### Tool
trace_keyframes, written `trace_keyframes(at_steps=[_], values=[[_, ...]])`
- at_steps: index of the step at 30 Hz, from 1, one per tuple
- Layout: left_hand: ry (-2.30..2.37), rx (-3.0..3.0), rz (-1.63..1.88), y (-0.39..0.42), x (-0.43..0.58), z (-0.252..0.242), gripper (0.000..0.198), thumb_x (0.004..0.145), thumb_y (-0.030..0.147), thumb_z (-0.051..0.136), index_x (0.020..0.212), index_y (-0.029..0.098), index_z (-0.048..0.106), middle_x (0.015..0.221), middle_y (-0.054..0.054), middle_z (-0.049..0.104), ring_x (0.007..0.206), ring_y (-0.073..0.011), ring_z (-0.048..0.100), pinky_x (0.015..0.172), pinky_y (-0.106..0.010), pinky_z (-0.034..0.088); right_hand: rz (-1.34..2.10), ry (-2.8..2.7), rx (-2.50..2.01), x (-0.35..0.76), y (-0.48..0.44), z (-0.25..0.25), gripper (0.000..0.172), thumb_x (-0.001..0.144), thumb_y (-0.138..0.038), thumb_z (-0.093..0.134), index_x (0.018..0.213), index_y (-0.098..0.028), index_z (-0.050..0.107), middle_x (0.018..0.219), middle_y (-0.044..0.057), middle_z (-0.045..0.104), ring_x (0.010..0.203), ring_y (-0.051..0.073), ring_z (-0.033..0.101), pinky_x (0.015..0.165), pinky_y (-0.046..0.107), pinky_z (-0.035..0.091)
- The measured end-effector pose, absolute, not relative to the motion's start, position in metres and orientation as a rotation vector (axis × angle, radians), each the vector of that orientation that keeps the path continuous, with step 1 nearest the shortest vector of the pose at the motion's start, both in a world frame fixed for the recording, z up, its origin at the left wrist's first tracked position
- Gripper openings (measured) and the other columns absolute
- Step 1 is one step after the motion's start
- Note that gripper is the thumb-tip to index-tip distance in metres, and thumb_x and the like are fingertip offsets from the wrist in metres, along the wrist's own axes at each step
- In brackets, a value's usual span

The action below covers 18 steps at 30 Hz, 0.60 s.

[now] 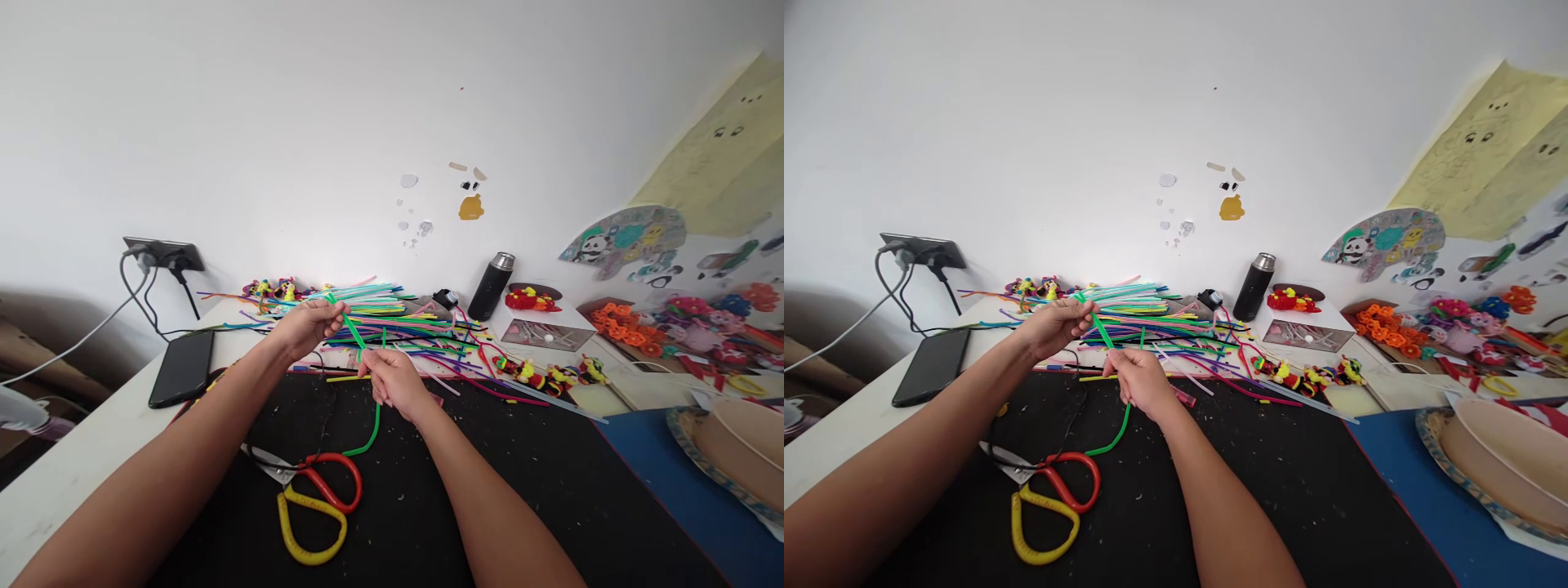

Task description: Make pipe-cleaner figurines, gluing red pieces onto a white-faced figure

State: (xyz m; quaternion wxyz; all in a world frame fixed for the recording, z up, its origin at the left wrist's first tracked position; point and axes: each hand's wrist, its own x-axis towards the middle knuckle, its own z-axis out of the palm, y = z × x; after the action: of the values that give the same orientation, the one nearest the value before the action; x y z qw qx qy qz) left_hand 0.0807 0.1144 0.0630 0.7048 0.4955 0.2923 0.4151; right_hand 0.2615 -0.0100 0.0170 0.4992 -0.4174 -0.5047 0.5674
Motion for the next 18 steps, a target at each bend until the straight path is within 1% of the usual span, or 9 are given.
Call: trace_keyframes(at_steps=[5,9,12,14,18], values=[[0.671,1.066,0.966,0.119,0.077,0.064,0.025,0.072,0.027,0.095,0.074,0.011,0.076,0.062,-0.003,0.061,0.051,-0.0085,0.051,0.042,-0.017,0.036,1.379,-1.226,-1.005,0.261,-0.010,0.016,0.052,0.090,-0.070,0.068,0.075,-0.020,0.065,0.037,-0.011,0.040,0.030,0.007,0.029,0.038,0.023,0.034],[0.701,1.063,0.976,0.121,0.073,0.066,0.026,0.069,0.025,0.097,0.072,0.011,0.076,0.059,-0.003,0.061,0.051,-0.0099,0.053,0.043,-0.018,0.039,1.411,-1.221,-0.986,0.261,-0.011,0.017,0.052,0.090,-0.070,0.069,0.076,-0.020,0.065,0.037,-0.012,0.040,0.030,0.007,0.028,0.039,0.023,0.034],[0.706,1.047,0.963,0.121,0.070,0.069,0.027,0.069,0.027,0.096,0.072,0.010,0.076,0.059,-0.003,0.061,0.051,-0.0102,0.054,0.042,-0.018,0.039,1.418,-1.216,-0.969,0.261,-0.012,0.019,0.051,0.090,-0.068,0.070,0.076,-0.019,0.066,0.038,-0.012,0.041,0.030,0.007,0.029,0.039,0.023,0.034],[0.709,1.033,0.953,0.122,0.069,0.069,0.026,0.072,0.028,0.095,0.072,0.009,0.077,0.059,-0.004,0.061,0.051,-0.0106,0.056,0.042,-0.018,0.040,1.419,-1.218,-0.971,0.262,-0.012,0.019,0.051,0.090,-0.068,0.070,0.076,-0.019,0.066,0.038,-0.012,0.041,0.030,0.007,0.029,0.039,0.023,0.034],[0.715,1.008,0.969,0.124,0.068,0.068,0.021,0.078,0.024,0.091,0.076,0.008,0.077,0.061,-0.005,0.064,0.052,-0.0119,0.059,0.043,-0.018,0.044,1.418,-1.233,-1.005,0.263,-0.011,0.017,0.052,0.091,-0.069,0.068,0.077,-0.019,0.066,0.038,-0.011,0.041,0.030,0.007,0.029,0.039,0.023,0.034]])
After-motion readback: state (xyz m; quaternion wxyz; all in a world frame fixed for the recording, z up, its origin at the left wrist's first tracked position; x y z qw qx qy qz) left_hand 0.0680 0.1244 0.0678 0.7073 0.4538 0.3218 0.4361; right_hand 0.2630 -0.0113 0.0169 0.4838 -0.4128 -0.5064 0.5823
